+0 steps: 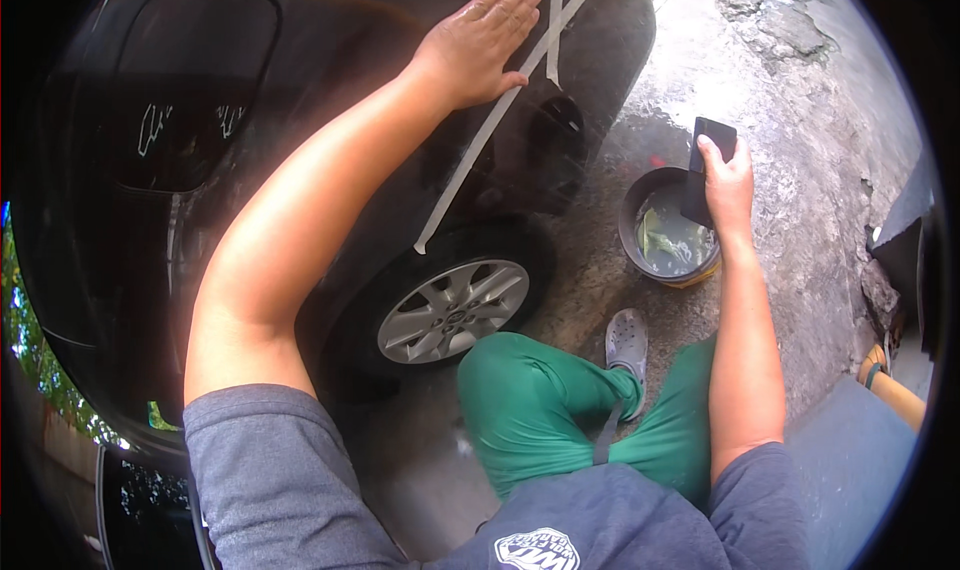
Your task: Sanding the exterior surface of a black car using a sanding block and water.
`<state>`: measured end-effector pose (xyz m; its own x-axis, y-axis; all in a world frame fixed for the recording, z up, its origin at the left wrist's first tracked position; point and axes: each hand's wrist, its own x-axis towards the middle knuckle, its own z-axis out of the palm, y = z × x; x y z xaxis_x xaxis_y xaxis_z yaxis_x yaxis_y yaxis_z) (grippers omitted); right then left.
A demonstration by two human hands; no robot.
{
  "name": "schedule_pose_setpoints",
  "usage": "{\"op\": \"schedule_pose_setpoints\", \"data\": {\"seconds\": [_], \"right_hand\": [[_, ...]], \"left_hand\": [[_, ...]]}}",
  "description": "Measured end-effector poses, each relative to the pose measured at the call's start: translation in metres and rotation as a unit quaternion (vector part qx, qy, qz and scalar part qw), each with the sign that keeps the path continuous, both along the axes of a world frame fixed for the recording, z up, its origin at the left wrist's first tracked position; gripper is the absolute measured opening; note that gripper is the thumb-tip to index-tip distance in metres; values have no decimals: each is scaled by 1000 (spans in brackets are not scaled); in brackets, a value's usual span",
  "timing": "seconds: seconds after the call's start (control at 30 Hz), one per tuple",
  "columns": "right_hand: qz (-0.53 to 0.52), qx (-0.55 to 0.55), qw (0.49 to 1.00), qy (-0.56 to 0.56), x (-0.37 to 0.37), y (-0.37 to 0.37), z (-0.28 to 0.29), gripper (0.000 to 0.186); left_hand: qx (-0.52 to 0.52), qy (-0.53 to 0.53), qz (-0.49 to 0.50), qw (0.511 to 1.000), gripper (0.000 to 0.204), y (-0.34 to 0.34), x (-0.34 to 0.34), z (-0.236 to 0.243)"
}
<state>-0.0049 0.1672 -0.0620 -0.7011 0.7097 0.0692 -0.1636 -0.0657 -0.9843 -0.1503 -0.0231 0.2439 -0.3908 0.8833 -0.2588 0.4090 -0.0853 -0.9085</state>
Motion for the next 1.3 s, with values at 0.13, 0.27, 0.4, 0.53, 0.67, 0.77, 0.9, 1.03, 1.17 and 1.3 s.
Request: {"op": "schedule_pose_setpoints", "data": {"seconds": [0.13,0.27,0.4,0.53,0.67,0.77,0.9,1.03,1.17,1.3], "right_hand": [[11,1,1000,-4,3,3,2,39],[13,6,1000,-20,2,6,-3,41],[13,1,1000,-23,5,8,-1,42],[17,67,997,-30,6,10,2,44],[3,71,996,-61,13,15,4,50],[-2,68,995,-73,11,21,3,53],[-5,57,994,-96,6,20,1,54],[5,29,993,-119,-1,12,5,56],[11,14,992,-122,-7,9,6,63],[9,15,991,-132,-9,1,10,66]], "left_hand": [[11,-78,-11,997,84,-27,8,-1],[-9,-90,18,996,87,-49,33,-1],[-18,-105,49,993,88,-72,56,-1],[-42,-111,85,989,89,-102,86,8],[-45,-133,137,981,87,-120,106,12],[-56,-128,133,981,86,-117,101,13],[-68,-121,108,984,84,-94,81,11],[-75,-114,76,988,82,-63,53,4],[-79,-99,52,991,82,-34,33,0],[-51,-70,2,996,79,-1,2,-2]]}}
